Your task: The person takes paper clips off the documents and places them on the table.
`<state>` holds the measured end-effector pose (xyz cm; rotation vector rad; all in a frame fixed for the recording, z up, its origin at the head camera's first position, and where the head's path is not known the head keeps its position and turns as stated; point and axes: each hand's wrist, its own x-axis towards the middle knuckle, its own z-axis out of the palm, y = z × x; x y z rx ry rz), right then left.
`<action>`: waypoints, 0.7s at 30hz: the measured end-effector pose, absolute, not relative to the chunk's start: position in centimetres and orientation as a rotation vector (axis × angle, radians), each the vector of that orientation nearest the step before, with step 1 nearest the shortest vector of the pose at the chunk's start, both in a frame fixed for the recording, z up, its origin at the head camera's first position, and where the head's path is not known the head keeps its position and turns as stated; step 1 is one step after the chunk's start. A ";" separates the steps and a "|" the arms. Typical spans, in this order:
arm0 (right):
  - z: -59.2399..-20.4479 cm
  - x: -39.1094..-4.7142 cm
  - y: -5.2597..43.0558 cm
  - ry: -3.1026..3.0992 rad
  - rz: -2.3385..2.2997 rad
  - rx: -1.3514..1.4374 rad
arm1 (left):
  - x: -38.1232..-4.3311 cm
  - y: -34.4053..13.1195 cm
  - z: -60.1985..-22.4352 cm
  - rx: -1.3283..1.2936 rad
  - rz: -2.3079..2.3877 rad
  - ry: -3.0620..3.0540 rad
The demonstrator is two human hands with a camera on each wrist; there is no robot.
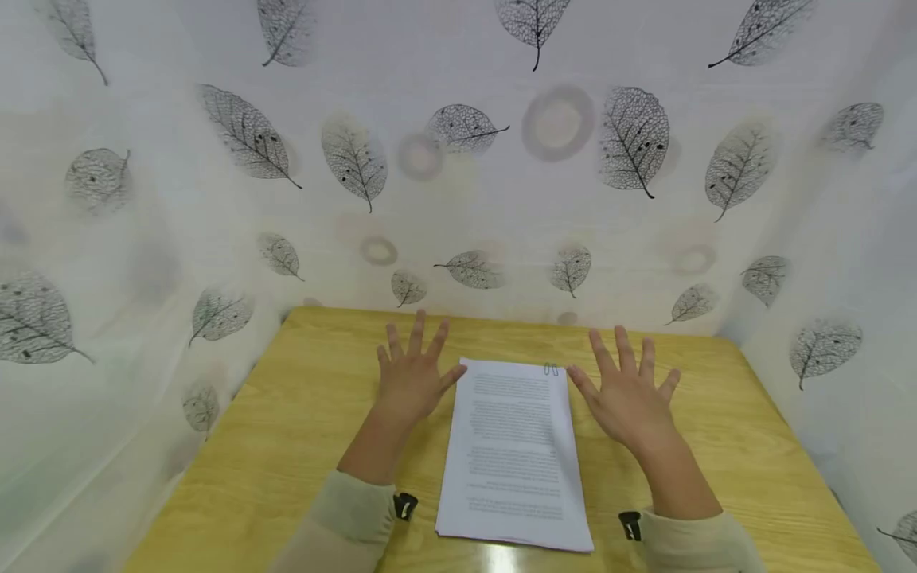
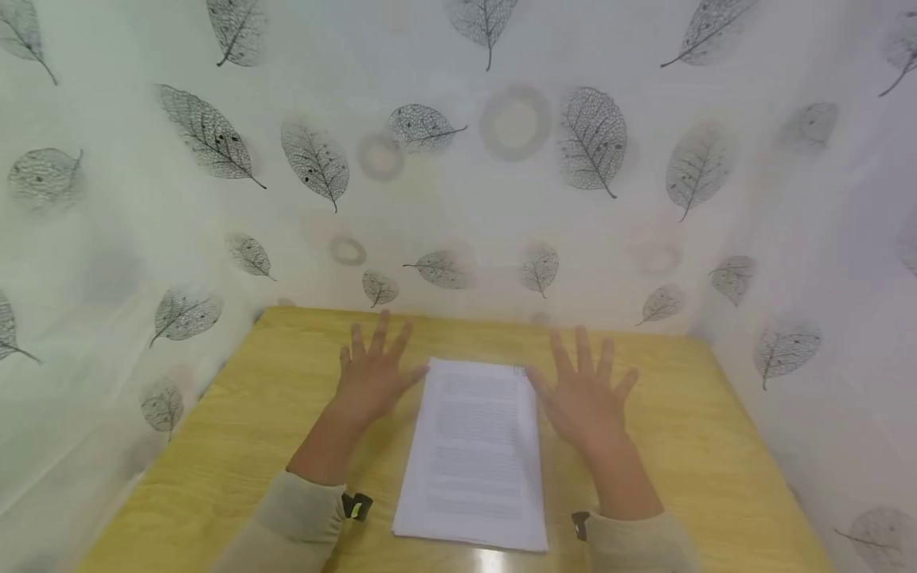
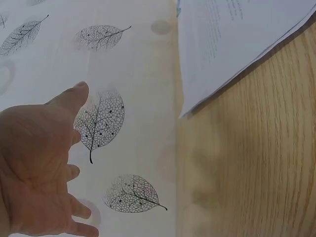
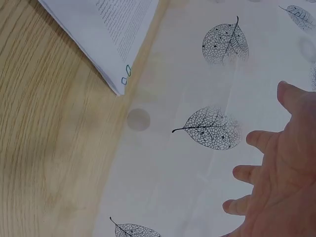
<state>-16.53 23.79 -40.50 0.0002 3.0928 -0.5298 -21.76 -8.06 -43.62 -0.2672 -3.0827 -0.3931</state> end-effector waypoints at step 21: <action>-42.8 -17.7 27.3 2.964 -0.588 0.101 | -25.0 -5.8 -48.2 -0.119 -0.547 -3.226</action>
